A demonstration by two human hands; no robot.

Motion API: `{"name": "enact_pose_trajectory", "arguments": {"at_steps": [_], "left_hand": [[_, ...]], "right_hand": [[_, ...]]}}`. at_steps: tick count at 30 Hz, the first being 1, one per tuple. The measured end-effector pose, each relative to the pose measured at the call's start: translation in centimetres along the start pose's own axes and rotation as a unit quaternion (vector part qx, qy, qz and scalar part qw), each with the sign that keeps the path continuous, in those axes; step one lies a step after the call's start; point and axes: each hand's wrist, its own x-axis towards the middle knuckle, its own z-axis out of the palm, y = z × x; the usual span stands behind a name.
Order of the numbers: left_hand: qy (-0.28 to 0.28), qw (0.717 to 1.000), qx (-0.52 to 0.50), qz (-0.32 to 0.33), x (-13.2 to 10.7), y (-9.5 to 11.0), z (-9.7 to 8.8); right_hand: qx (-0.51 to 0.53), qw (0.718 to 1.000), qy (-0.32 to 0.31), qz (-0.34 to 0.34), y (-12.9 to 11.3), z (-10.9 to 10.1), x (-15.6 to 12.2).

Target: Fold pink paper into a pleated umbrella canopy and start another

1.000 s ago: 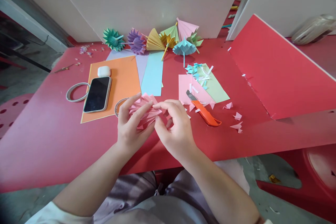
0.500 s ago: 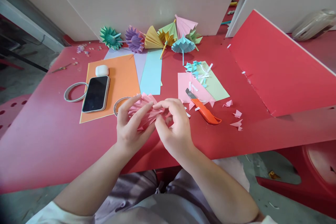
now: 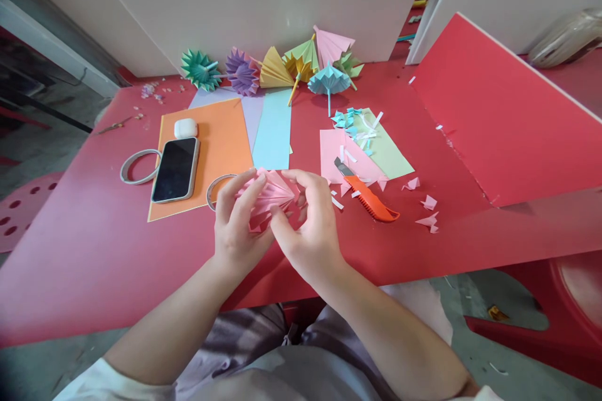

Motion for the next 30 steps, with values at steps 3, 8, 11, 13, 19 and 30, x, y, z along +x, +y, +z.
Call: {"name": "enact_pose_trajectory", "arguments": {"at_steps": [3,8,11,13,19,30], "left_hand": [[0.0,0.999,0.027,0.033,-0.1,-0.2,-0.1],[0.005,0.996,0.057,0.065,0.0,-0.1,-0.2],[0.014,0.995,0.062,0.074,0.1,0.0,-0.2],[0.016,0.995,0.068,0.075,0.1,0.0,-0.2],[0.005,0.999,0.035,0.032,0.2,0.2,-0.2],[-0.039,0.959,-0.255,-0.119,0.4,0.1,-1.0]], "right_hand": [[0.023,0.999,0.022,-0.014,0.2,0.3,0.0],[0.116,0.993,0.007,0.012,0.5,0.4,0.1],[0.156,0.987,0.005,0.033,0.5,0.3,0.0],[0.174,0.984,0.011,0.038,0.5,0.2,0.0],[0.168,0.985,0.03,0.014,0.7,-0.7,0.7],[0.08,0.973,-0.175,-0.127,1.4,-2.1,2.0]]}}
